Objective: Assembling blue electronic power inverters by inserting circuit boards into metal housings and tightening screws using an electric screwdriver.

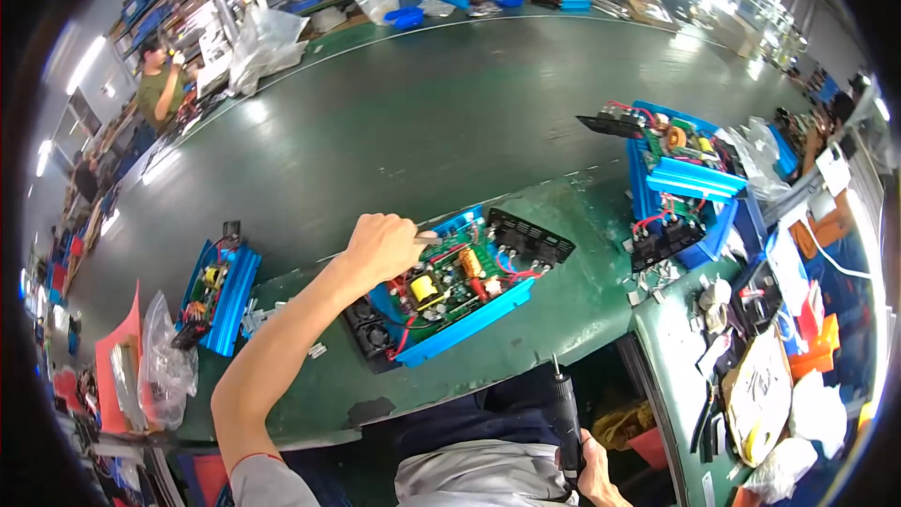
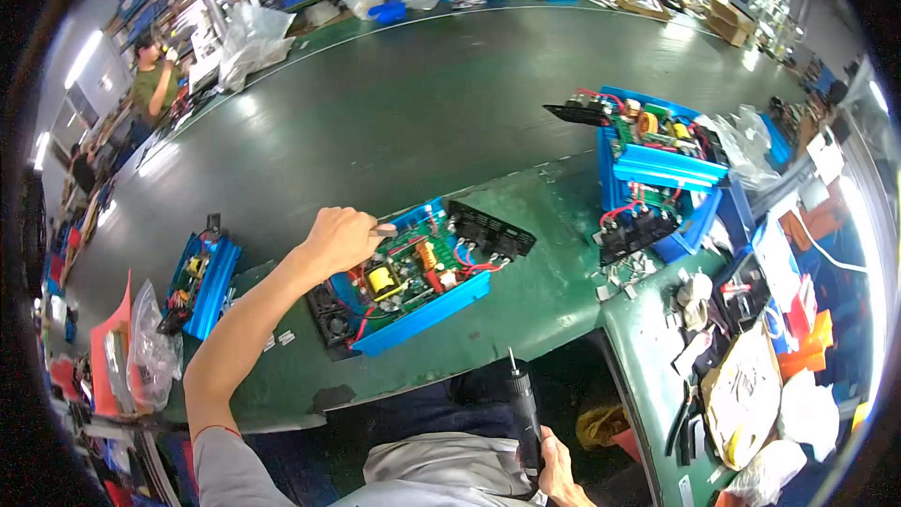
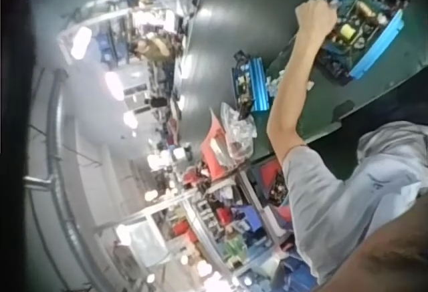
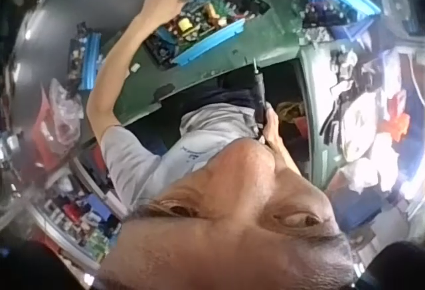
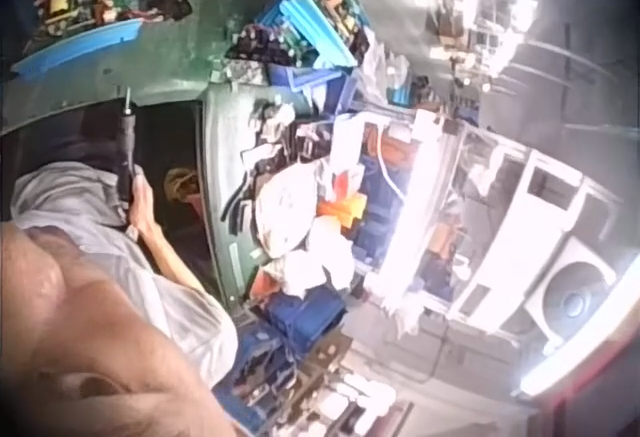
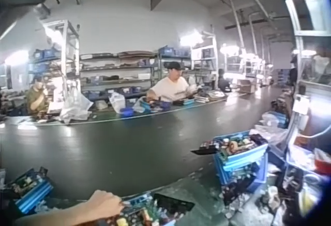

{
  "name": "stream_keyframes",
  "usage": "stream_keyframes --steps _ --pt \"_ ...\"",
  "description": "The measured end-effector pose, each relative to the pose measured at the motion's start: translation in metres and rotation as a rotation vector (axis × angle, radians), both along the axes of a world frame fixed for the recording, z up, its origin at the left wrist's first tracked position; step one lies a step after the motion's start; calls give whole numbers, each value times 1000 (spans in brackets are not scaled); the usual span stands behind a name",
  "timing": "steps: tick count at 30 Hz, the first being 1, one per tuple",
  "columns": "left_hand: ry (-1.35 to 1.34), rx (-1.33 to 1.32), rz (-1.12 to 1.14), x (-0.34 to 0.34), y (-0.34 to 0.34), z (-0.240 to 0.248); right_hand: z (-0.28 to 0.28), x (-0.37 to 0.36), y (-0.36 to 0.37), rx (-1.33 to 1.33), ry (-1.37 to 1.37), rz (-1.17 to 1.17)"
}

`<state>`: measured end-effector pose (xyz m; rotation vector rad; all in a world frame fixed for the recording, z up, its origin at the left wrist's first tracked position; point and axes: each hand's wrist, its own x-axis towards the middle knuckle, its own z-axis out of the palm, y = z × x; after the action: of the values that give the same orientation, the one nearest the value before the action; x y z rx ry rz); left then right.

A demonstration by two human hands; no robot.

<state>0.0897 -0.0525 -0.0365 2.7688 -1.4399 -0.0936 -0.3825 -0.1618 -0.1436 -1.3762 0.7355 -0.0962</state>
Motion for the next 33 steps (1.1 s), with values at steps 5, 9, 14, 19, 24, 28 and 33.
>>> stream_keyframes --steps 5,9,14,19,24,28,33 --pt "-121 -133 -23 -12 7 -14 17 25 -21 44 -56 -100" --pt "421 -159 281 -42 11 -14 46 70 -62 -210 23 -13" --pt "1114 -476 425 -91 36 -12 71 126 -100 -938 55 1" --pt "102 -477 115 -78 50 -1 70 133 -81 -1033 -69 -37" --pt "-16 -491 -196 -69 55 -9 46 143 -57 -1001 -71 41" --pt "-19 -511 -250 -78 53 -19 53 164 -58 -788 -38 3" --pt "8 -618 -157 -113 75 -37 28 178 -90 -947 -33 51"
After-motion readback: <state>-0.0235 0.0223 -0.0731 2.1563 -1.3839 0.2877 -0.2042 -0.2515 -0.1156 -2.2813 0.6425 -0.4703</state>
